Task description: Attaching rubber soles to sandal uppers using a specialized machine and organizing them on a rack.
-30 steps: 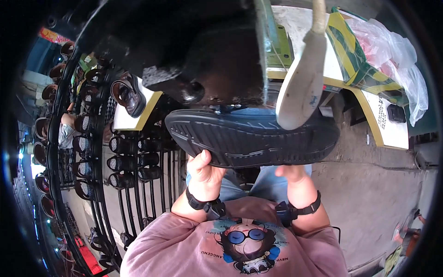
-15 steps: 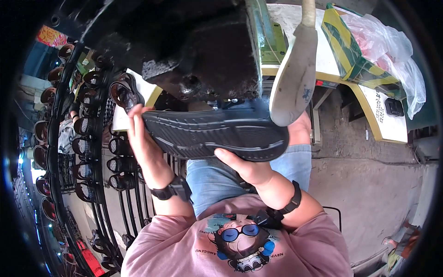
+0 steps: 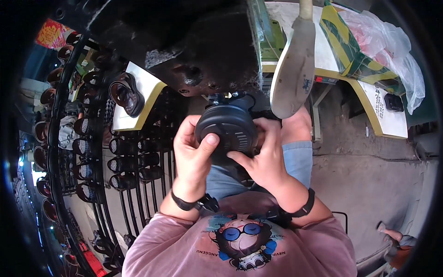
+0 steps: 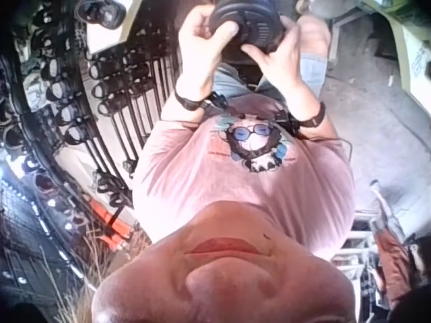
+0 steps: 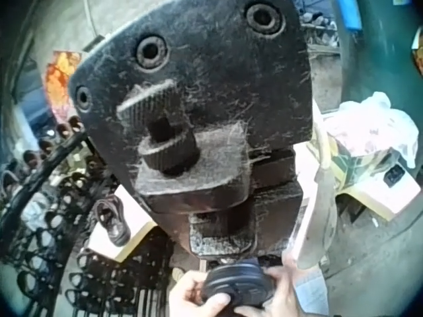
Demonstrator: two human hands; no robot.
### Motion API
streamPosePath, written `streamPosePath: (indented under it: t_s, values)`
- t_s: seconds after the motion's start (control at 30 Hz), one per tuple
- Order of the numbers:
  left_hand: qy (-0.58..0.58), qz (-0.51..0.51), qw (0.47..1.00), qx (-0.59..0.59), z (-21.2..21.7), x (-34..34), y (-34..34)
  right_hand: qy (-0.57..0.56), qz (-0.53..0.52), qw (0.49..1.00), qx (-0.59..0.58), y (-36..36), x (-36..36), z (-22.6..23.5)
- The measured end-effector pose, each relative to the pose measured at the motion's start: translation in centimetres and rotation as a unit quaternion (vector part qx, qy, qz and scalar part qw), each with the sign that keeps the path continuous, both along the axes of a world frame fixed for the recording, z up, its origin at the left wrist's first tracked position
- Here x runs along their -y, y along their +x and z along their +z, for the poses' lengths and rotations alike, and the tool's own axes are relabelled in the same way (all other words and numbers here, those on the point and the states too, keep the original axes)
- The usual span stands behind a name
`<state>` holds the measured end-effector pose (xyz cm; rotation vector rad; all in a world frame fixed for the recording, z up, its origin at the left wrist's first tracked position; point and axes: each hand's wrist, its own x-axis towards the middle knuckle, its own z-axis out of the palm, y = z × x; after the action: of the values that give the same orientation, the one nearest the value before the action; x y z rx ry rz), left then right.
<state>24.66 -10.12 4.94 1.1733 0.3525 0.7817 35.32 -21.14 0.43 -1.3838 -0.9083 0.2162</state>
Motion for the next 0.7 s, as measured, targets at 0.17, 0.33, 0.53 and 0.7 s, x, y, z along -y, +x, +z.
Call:
streamPosePath:
  t_s: [0.17,0.33,0.53,0.7]
  values:
    - [-0.122,0.062,0.987,0.085,-2.6,3.1,0.7,-0.113,-0.049,0.961,0.248,4.1,2.4,3.2]
    - [-0.152,0.02,0.983,0.102,-1.7,2.9,0.8,-0.177,0.04,0.951,0.251,7.1,2.3,7.4]
    - [-0.07,0.04,0.993,0.085,-0.6,1.1,-0.8,-0.127,0.035,0.962,0.24,3.8,1.1,6.8]
    - [-0.031,-0.036,0.999,0.027,-0.9,1.0,-0.7,-0.031,-0.072,0.98,0.181,1.8,2.1,1.4]
